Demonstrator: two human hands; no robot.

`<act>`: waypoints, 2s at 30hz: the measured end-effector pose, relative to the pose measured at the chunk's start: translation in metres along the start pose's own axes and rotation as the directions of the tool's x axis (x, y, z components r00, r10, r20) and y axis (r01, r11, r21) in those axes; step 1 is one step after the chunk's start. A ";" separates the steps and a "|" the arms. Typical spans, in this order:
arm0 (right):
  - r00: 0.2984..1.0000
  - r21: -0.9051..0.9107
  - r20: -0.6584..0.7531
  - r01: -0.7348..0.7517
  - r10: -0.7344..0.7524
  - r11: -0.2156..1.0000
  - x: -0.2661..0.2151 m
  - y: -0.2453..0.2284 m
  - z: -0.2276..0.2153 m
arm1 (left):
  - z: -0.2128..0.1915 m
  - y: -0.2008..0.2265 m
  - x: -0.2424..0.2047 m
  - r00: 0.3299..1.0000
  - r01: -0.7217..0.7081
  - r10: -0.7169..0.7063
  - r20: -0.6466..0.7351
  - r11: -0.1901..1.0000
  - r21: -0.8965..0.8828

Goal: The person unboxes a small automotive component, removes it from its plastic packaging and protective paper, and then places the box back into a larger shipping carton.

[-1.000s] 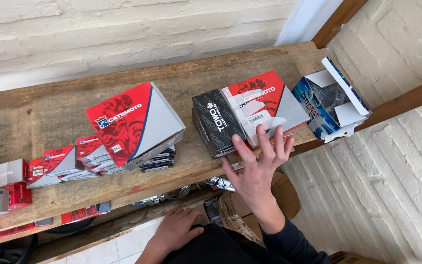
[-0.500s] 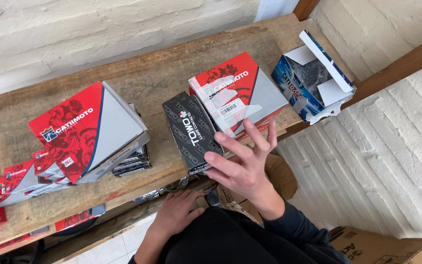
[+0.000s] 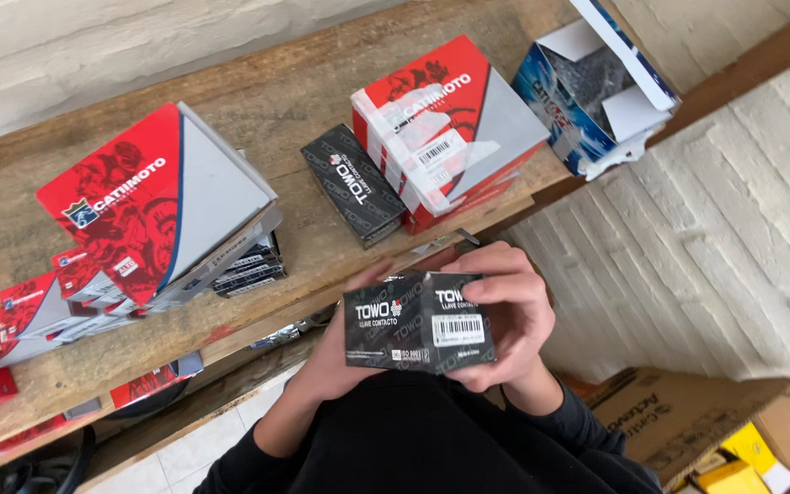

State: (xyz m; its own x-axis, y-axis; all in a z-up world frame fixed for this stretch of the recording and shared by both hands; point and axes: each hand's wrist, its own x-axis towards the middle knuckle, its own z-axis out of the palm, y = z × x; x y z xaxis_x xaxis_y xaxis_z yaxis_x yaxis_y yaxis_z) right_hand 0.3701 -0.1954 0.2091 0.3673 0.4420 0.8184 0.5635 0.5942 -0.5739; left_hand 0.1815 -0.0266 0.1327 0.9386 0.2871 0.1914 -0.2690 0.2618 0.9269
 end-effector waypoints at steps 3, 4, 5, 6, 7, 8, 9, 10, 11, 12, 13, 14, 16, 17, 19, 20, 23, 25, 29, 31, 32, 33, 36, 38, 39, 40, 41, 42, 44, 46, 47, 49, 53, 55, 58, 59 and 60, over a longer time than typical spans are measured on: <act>0.971 0.062 -0.153 -0.176 0.184 0.982 -0.039 -0.005 0.000 | 0.005 -0.014 -0.013 0.996 -0.005 0.017 0.090 0.991 -0.134; 0.966 0.030 -0.182 -0.184 0.186 0.983 -0.045 -0.014 0.004 | 0.001 -0.020 -0.016 0.992 0.019 0.000 0.127 0.989 -0.148; 0.944 -0.009 -0.228 -0.246 0.237 0.969 -0.051 -0.024 0.009 | -0.003 -0.026 -0.021 0.985 0.020 -0.007 0.171 0.997 -0.074; 0.919 -0.043 -0.277 -0.305 0.282 0.951 -0.057 -0.033 0.015 | -0.007 -0.031 -0.025 0.976 0.011 -0.011 0.216 1.000 0.001; 0.910 -0.072 -0.309 -0.312 0.276 0.947 -0.067 -0.044 0.020 | -0.006 -0.023 -0.027 0.967 0.028 -0.024 0.255 1.000 -0.011; 0.880 -0.072 -0.366 -0.351 0.303 0.934 -0.076 -0.053 0.027 | -0.005 -0.016 -0.028 0.948 0.049 -0.028 0.318 0.997 -0.057; 0.846 -0.069 -0.422 -0.388 0.326 0.919 -0.084 -0.063 0.033 | -0.004 -0.009 -0.029 0.925 0.074 -0.030 0.378 0.992 -0.102; 0.833 -0.094 -0.455 -0.396 0.314 0.913 -0.093 -0.075 0.041 | -0.004 -0.011 -0.035 0.909 0.095 -0.041 0.415 0.989 -0.111; 0.823 -0.114 -0.474 -0.410 0.313 0.905 -0.102 -0.087 0.050 | -0.004 -0.012 -0.041 0.902 0.147 -0.071 0.426 0.978 -0.150; 0.813 -0.126 -0.488 -0.425 0.317 0.896 -0.109 -0.097 0.060 | -0.007 -0.013 -0.049 0.898 0.198 -0.103 0.428 0.962 -0.185; 0.801 -0.142 -0.514 -0.434 0.309 0.890 -0.119 -0.106 0.071 | -0.002 -0.002 -0.055 0.883 0.220 -0.113 0.456 0.957 -0.188; 0.802 -0.150 -0.526 -0.415 0.283 0.897 -0.129 -0.113 0.082 | 0.001 0.008 -0.062 0.858 0.303 -0.140 0.493 0.915 -0.267; 0.787 -0.173 -0.561 -0.414 0.256 0.894 -0.149 -0.123 0.108 | 0.003 0.011 -0.070 0.814 0.415 -0.178 0.554 0.845 -0.338; 0.743 -0.072 -0.606 -0.406 0.283 0.911 -0.159 -0.127 0.122 | 0.002 0.003 -0.073 0.719 0.513 -0.101 0.688 0.744 -0.427; 0.673 0.018 -0.670 -0.406 0.312 0.914 -0.192 -0.135 0.145 | 0.004 -0.025 -0.099 0.599 0.645 -0.007 0.801 0.597 -0.477; 0.647 0.066 -0.674 -0.428 0.357 0.901 -0.212 -0.137 0.153 | 0.004 -0.044 -0.120 0.546 0.765 -0.066 0.835 0.446 -0.464; 0.572 0.136 -0.704 -0.473 0.421 0.870 -0.254 -0.159 0.178 | 0.017 -0.062 -0.166 0.433 0.893 -0.117 0.894 0.191 -0.408; 0.528 0.155 -0.729 -0.493 0.436 0.856 -0.264 -0.186 0.188 | 0.035 -0.058 -0.183 0.384 0.922 -0.111 0.917 0.108 -0.373; 0.431 0.038 -0.855 -0.502 0.288 0.864 -0.288 -0.241 0.182 | 0.062 -0.057 -0.210 0.321 0.901 -0.276 0.906 0.385 -0.202; 0.420 -0.045 -0.885 -0.504 0.199 0.862 -0.299 -0.271 0.176 | 0.073 -0.058 -0.224 0.319 0.807 -0.403 0.858 0.590 -0.023; 0.389 -0.117 -0.907 -0.607 0.165 0.786 -0.297 -0.290 0.180 | 0.081 -0.056 -0.229 0.375 0.743 -0.420 0.827 0.669 0.003; 0.358 -0.177 -0.925 -0.700 0.126 0.692 -0.296 -0.310 0.183 | 0.089 -0.054 -0.234 0.433 0.671 -0.426 0.794 0.741 0.032; 0.307 -0.190 -0.949 -0.737 0.071 0.648 -0.336 -0.350 0.187 | 0.139 -0.028 -0.252 0.376 0.631 -0.421 0.825 0.769 0.105; 0.296 -0.198 -0.953 -0.779 0.070 0.594 -0.372 -0.385 0.185 | 0.163 -0.054 -0.280 0.374 0.631 -0.405 0.834 0.770 0.092; 0.292 -0.202 -0.952 -0.819 0.087 0.538 -0.392 -0.404 0.183 | 0.176 -0.068 -0.295 0.388 0.632 -0.391 0.835 0.772 0.068; 0.283 -0.201 -0.956 -0.818 0.072 0.539 -0.397 -0.421 0.184 | 0.193 -0.066 -0.311 0.372 0.631 -0.391 0.841 0.771 0.079; 0.286 -0.210 -0.957 -0.798 0.049 0.566 -0.403 -0.439 0.185 | 0.211 -0.064 -0.328 0.393 0.634 -0.377 0.839 0.772 0.050; 0.294 -0.221 -0.955 -0.775 0.029 0.592 -0.409 -0.457 0.183 | 0.230 -0.064 -0.345 0.419 0.633 -0.361 0.833 0.774 0.017; 0.293 -0.230 -0.956 -0.791 0.021 0.567 -0.445 -0.500 0.178 | 0.255 -0.078 -0.385 0.412 0.628 -0.369 0.833 0.777 0.033; 0.293 -0.237 -0.956 -0.807 0.019 0.541 -0.481 -0.540 0.170 | 0.283 -0.094 -0.424 0.410 0.623 -0.378 0.830 0.781 0.047; 0.296 -0.235 -0.954 -0.824 0.039 0.515 -0.498 -0.558 0.164 | 0.297 -0.103 -0.443 0.423 0.613 -0.374 0.825 0.789 0.043; 0.288 -0.221 -0.955 -0.841 0.064 0.493 -0.525 -0.590 0.151 | 0.326 -0.107 -0.470 0.434 0.606 -0.381 0.816 0.794 0.049; 0.291 -0.235 -0.948 -0.914 0.130 0.330 -0.557 -0.646 0.130 | 0.379 -0.095 -0.500 0.414 0.462 -0.327 0.850 0.879 0.113; 0.289 -0.245 -0.947 -0.933 0.142 0.264 -0.567 -0.665 0.123 | 0.405 -0.088 -0.503 0.390 0.354 -0.293 0.873 0.923 0.152; 0.271 -0.246 -0.955 -0.950 0.120 0.192 -0.574 -0.687 0.107 | 0.443 -0.086 -0.506 0.324 0.271 -0.168 0.931 0.959 0.079; 0.253 -0.237 -0.957 -0.964 0.140 0.120 -0.575 -0.694 0.098 | 0.450 -0.094 -0.511 0.353 0.226 -0.233 0.906 0.961 0.159; 0.230 -0.226 -0.960 -0.973 0.159 0.043 -0.575 -0.701 0.091 | 0.457 -0.102 -0.516 0.382 0.187 -0.294 0.876 0.953 0.239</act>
State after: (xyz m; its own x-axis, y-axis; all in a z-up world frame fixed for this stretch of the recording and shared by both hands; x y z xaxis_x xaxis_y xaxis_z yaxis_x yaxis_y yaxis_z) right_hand -0.3032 -0.8053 0.1385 0.8843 -0.4492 0.1270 -0.1660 -0.5568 -0.8139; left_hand -0.1765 -0.6225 0.0868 0.6268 -0.7747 0.0835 -0.0298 0.0833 0.9961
